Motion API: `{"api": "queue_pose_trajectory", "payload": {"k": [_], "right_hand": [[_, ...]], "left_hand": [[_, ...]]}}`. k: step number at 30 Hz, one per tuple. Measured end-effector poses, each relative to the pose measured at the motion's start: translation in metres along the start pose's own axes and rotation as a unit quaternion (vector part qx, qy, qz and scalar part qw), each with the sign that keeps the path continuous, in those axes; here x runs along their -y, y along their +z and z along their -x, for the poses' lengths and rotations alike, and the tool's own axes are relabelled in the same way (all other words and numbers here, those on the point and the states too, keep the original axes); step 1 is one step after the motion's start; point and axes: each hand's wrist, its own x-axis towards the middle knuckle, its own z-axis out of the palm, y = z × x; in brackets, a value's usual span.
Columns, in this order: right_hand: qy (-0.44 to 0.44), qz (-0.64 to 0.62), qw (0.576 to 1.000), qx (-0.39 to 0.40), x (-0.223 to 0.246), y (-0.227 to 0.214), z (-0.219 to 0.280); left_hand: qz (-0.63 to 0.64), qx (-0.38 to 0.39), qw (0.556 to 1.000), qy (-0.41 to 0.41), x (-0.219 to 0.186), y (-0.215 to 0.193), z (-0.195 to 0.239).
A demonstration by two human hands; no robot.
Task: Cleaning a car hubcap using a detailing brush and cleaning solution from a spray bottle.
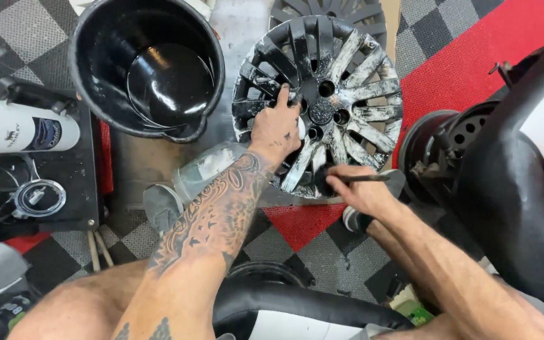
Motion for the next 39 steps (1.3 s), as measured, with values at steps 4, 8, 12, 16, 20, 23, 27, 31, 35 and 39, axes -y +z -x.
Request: {"api": "queue_pose_trajectory", "payload": {"k": [4,8,12,16,20,23,27,31,35,39], "right_hand": [[-0.027,-0.008,0.997,0.074,0.009,0.01,0.017],[-0.013,0.01,1.0,0.012,-0.004,0.013,0.009],[0.003,0.073,0.997,-0.039,-0.012,-0.011,-0.013],[0.044,0.155,0.986,-0.047,-0.036,-0.019,-0.019],[0.074,0.17,0.981,-0.059,-0.018,-0.03,-0.019],[0.026,0.064,0.996,-0.053,0.014,-0.026,-0.028],[0.021,-0.038,0.999,-0.003,0.035,0.006,-0.033],[-0.045,0.038,0.992,0.111,0.035,0.013,-0.035],[-0.082,-0.003,0.996,0.017,0.014,0.001,-0.054],[-0.087,-0.017,0.985,0.147,0.001,0.019,-0.013]], "left_hand": [[0.014,0.002,1.0,-0.001,0.002,-0.001,0.0],[0.018,0.014,1.0,-0.009,0.001,-0.005,-0.002],[0.046,0.013,0.999,-0.015,-0.008,-0.021,0.008],[0.107,0.029,0.993,-0.039,0.008,0.007,0.001],[0.115,0.033,0.991,-0.058,0.021,0.013,0.016],[0.063,0.036,0.997,-0.041,0.016,0.017,0.019],[0.05,-0.023,0.998,-0.01,0.022,0.032,-0.003],[0.023,-0.059,0.998,0.006,0.029,0.034,-0.009],[0.023,-0.028,0.999,0.023,0.023,0.03,-0.01],[0.027,-0.026,0.999,0.004,0.019,0.031,-0.012]]}}
